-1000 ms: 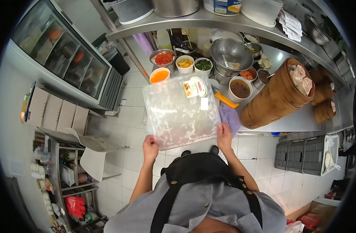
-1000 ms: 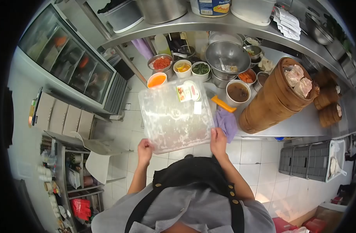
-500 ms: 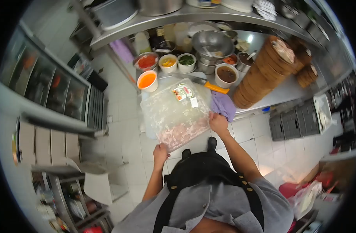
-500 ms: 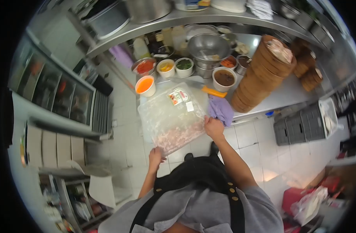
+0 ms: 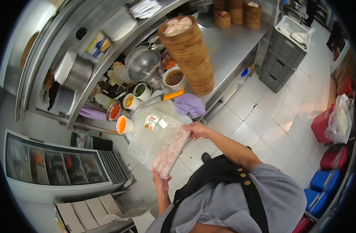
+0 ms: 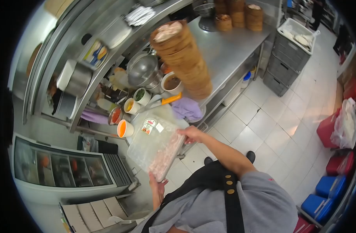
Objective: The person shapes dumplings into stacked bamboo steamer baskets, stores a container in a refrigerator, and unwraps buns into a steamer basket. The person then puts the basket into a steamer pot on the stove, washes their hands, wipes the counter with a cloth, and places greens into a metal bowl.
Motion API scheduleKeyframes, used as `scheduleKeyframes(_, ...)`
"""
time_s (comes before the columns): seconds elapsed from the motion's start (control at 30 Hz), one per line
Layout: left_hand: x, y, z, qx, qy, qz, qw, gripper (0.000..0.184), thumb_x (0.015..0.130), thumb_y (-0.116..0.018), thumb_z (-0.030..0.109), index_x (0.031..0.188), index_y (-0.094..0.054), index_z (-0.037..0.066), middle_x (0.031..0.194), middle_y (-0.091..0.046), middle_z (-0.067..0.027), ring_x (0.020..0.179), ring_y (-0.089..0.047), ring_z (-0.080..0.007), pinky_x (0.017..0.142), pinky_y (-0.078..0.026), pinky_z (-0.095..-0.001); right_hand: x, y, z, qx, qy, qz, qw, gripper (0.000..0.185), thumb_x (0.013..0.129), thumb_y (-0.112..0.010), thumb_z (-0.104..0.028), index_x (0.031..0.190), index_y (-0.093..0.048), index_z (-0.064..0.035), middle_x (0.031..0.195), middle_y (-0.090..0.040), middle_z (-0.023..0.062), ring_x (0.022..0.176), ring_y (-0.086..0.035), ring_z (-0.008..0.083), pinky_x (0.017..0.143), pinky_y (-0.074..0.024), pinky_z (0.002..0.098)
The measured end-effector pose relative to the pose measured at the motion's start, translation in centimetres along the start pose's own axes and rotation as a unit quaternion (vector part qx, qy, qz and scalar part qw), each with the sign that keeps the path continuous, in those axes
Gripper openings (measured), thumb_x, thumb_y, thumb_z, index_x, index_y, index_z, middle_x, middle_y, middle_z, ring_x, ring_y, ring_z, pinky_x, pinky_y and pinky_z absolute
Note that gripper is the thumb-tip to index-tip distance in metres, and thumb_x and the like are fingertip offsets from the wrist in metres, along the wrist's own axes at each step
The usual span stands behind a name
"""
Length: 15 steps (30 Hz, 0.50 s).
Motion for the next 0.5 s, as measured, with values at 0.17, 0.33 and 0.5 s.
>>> scheduleKeyframes(0.17,-8.1,-1.2,-1.2,0.033,-0.049,-0.009,0.998,0.057,0.093,-0.04,0.05,0.125,-0.043,0.002,0.112,-0.058,-0.0128,0.088,-0.062,-0.0259,0.066,-0.053,-0.0441,-11.2,3.0,3.2,0.011,0.054,-0.06,0.997,0.046,0.081,-0.069,-0.037,0.11,-0.057,-0.0022,0.089,-0.062,0.0071,0.072,-0.064,0.0166,0.047,-0.0468,0.0276)
scheduleKeyframes(0.33,-14.5,-11.5,-5.5,0.067,-0.031,-0.125,0.989,0.051,0.096,-0.039,0.039,0.126,-0.043,-0.002,0.12,-0.054,-0.0147,0.103,-0.058,-0.0258,0.084,-0.05,-0.0393,-20.3,11.9,6.6,0.103,0.038,-0.117,0.987,0.048,0.079,-0.071,-0.016,0.121,-0.051,-0.0022,0.102,-0.062,0.0094,0.084,-0.064,0.018,0.053,-0.0536,0.0291)
scheduleKeyframes(0.5,-15.3,-20.2,-12.3,0.098,0.064,-0.135,0.984,0.056,0.094,-0.047,0.039,0.126,-0.043,-0.007,0.125,-0.052,-0.0165,0.111,-0.054,-0.0241,0.095,-0.043,-0.0365,-26.9,22.8,8.5,0.148,0.085,-0.091,0.981,0.055,0.075,-0.072,-0.012,0.123,-0.048,-0.0001,0.107,-0.062,0.0111,0.089,-0.064,0.0192,0.058,-0.0548,0.0295)
Point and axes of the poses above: each hand's wrist, its own x-axis towards the middle knuckle, its own y-axis out of the back of the hand, z = x × y, the point moved 9 cm from there along x, towards the middle knuckle
